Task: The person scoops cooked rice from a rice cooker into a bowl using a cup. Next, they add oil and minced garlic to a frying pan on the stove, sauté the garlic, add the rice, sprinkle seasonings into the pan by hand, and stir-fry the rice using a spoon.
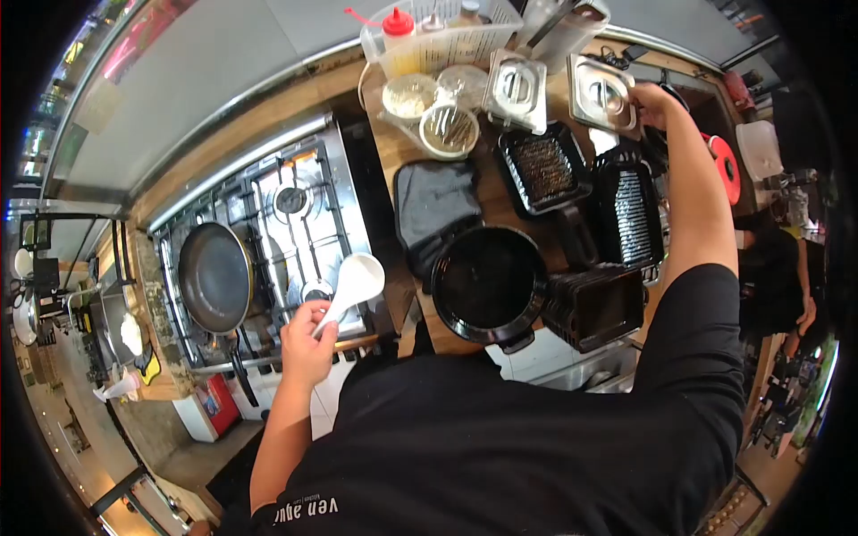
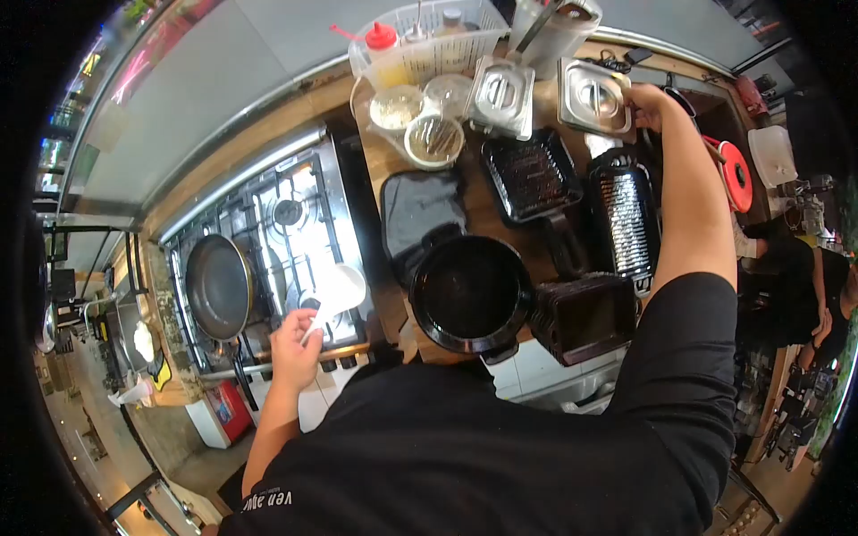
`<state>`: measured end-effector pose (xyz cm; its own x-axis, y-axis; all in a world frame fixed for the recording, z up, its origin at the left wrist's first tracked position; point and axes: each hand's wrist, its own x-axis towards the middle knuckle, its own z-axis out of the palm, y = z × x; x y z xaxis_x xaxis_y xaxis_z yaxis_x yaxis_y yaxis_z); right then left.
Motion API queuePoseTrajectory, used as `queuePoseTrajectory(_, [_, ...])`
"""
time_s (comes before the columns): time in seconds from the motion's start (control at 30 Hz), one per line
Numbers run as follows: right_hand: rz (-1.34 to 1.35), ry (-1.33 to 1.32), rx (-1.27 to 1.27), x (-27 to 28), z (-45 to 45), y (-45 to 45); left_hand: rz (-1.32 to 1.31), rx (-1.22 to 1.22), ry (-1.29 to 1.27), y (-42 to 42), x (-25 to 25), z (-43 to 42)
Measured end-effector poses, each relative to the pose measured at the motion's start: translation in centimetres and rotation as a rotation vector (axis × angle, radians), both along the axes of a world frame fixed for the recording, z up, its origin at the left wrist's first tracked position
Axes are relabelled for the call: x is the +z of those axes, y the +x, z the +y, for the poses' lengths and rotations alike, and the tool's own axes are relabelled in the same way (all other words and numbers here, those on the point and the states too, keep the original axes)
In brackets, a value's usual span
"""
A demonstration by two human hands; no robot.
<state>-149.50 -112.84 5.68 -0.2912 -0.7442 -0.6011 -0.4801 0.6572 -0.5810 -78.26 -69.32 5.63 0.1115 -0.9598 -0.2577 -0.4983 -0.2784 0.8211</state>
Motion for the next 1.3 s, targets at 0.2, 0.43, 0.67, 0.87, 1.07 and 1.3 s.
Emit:
queuePoseTrajectory(0.2, [-0.114,-0.077,-0.022,5.2,2.5,0.5,-0.056,-0.006,-0.016,-0.9,0.5,-1.4])
queuePoseTrajectory(0.43, [-0.251,-0.183,0.0,10.5,7.1,8.8,0.472,-0.112,-0.078,-4.7,-0.8,-5.5])
queuePoseTrajectory(0.67, [-0.481,-0.214,-0.027,11.7,13.7,19.9,0.733,-0.068,-0.069,-12.3,1.5,-10.2])
queuePoseTrajectory(0.87, [-0.625,-0.169,-0.139,10.7,20.1,30.3,0.924,0.078,0.015,-13.0,3.0,-13.0])
queuePoseTrajectory(1.07, [-0.739,-0.262,-0.41,6.4,26.3,40.9,0.691,0.107,-0.046,-9.1,4.3,-14.3])
queuePoseTrajectory(1.3, [-0.864,-0.395,-0.719,1.6,29.6,51.1,0.521,0.052,-0.131,-3.9,-0.4,-18.7])
